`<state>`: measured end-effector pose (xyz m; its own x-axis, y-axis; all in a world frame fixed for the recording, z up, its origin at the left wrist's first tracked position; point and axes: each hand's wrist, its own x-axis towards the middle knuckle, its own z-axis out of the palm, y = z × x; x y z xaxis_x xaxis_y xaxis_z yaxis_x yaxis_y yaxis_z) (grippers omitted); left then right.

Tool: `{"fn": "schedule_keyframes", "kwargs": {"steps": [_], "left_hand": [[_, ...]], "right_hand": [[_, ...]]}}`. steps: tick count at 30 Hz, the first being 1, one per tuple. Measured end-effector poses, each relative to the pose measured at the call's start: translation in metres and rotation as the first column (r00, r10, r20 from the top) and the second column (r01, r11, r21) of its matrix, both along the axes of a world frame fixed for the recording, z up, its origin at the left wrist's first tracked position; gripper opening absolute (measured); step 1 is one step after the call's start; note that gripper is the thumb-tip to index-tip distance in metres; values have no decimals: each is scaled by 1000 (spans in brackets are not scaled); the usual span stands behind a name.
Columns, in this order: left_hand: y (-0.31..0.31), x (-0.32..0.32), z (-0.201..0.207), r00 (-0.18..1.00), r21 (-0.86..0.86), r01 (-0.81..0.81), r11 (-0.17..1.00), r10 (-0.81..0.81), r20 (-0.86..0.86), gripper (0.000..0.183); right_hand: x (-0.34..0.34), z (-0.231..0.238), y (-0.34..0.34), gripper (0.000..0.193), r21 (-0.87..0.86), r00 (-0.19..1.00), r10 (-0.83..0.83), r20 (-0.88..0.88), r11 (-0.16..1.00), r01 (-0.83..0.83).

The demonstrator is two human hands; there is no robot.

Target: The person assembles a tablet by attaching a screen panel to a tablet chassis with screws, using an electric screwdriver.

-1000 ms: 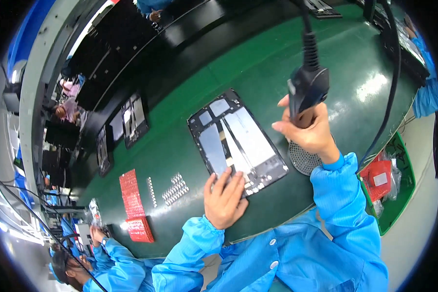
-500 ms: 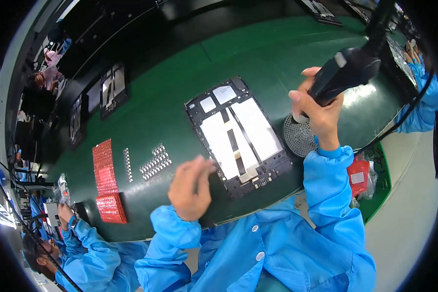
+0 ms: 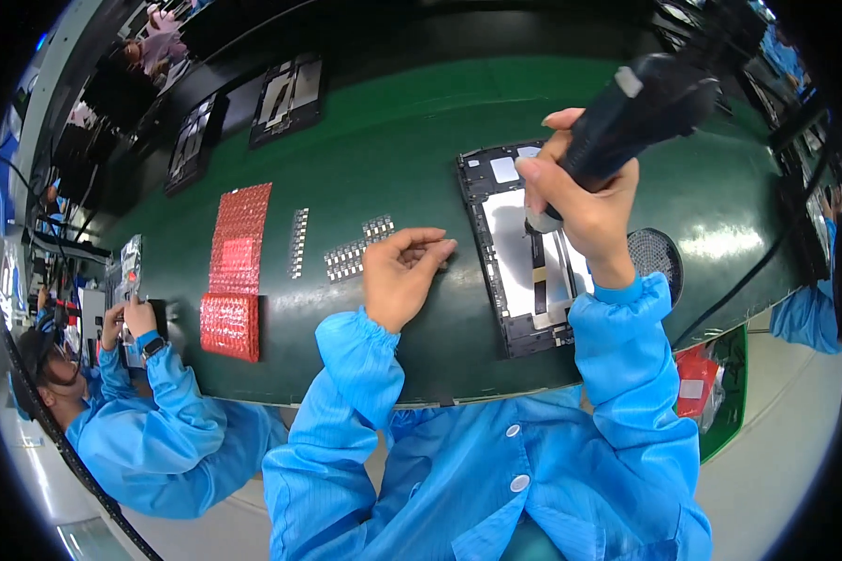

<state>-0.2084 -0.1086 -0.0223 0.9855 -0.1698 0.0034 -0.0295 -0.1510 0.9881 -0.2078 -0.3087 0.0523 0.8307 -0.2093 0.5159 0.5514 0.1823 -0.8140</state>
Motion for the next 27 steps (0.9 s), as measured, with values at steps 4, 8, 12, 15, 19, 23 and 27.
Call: {"fn": "schedule_keyframes", "kwargs": {"steps": [4, 8, 12, 15, 19, 23, 27], "left_hand": [[-4, 11, 5, 986, -186, 53, 981, -81, -146, 18], [-21, 24, 7, 967, -181, 173, 968, -201, -153, 17], [-27, 30, -6, 975, 115, 188, 975, -200, 94, 15], [-29, 33, -4, 973, 182, 147, 972, -175, 149, 13], [-26, 40, -12, 973, 112, 168, 979, -183, 138, 14], [-26, 46, -7, 965, -22, 258, 966, -259, -47, 13], [-26, 50, 6, 921, -16, 246, 969, -239, -307, 13]], "right_hand": [[9, -11, 10, 31, -52, 999, 10, -47, 999, -13], [8, -9, 10, 32, -80, 999, -7, -53, 997, 3], [7, -1, 13, 33, -85, 1000, 3, -26, 996, -6], [8, 2, 17, 34, -68, 999, 32, -9, 997, -32], [16, -2, 24, 34, -108, 1000, 3, -3, 994, -3], [24, -6, 32, 36, -103, 999, 38, -26, 994, -40], [29, -9, 35, 36, -145, 998, 46, -48, 988, -53]]}}
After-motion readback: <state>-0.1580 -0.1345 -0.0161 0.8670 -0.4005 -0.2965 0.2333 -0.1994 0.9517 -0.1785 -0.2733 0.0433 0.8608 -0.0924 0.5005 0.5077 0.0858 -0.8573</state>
